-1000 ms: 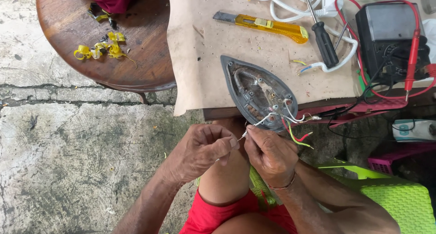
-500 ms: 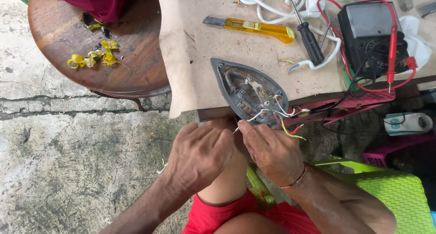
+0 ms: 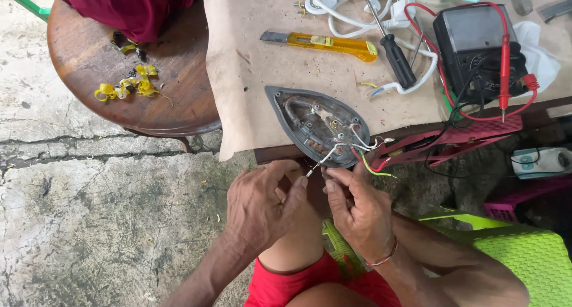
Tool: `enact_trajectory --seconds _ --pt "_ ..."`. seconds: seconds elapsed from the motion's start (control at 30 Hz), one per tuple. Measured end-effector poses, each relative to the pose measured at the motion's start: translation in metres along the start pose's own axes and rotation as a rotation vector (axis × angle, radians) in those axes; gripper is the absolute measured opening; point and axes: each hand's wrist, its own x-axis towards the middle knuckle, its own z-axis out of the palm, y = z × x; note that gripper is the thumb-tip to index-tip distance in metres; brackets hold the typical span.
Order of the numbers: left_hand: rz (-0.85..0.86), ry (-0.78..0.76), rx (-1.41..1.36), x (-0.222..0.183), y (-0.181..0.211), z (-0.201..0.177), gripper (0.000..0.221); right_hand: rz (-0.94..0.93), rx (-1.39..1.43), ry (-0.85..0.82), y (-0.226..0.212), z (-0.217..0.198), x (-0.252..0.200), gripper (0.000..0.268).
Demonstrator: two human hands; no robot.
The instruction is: Repairing an electric iron by stripping replacement wires and connecting them to the internal terminals.
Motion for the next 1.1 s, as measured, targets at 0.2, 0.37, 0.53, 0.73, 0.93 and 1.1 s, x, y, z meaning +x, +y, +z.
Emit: enact_trajectory --seconds 0.2,0.37,0.53,0.73,0.93,1.1 --pt "-0.182 -0.12 -0.144 0.009 0.011 0.003 0.035 0.08 0.05 -0.044 -0.002 -0.006 0.009 0.022" --pt "-0.252 -0.069 -0.261 0.003 0.01 0.014 0.031 0.06 0.074 -0.063 -0.002 -0.002 0.007 0.023" --pt "-0.242 0.022 -0.367 0.0 0.011 0.017 0.027 0.076 0.088 -0.074 -0.003 -0.005 0.002 0.023" --pt "-0.141 0.064 -0.243 0.0 0.006 0.027 0.023 0.063 0.047 -0.142 -0.001 -0.028 -0.012 0.023" --pt "-0.38 0.014 -0.196 0.001 0.007 0.033 0.016 -0.008 0.105 -0.093 -0.003 -0.065 -0.017 0.02" --pt "-0.356 0.045 -0.187 0.005 0.012 0.03 0.015 -0.066 0.143 -0.038 0.002 -0.098 0.011 0.021"
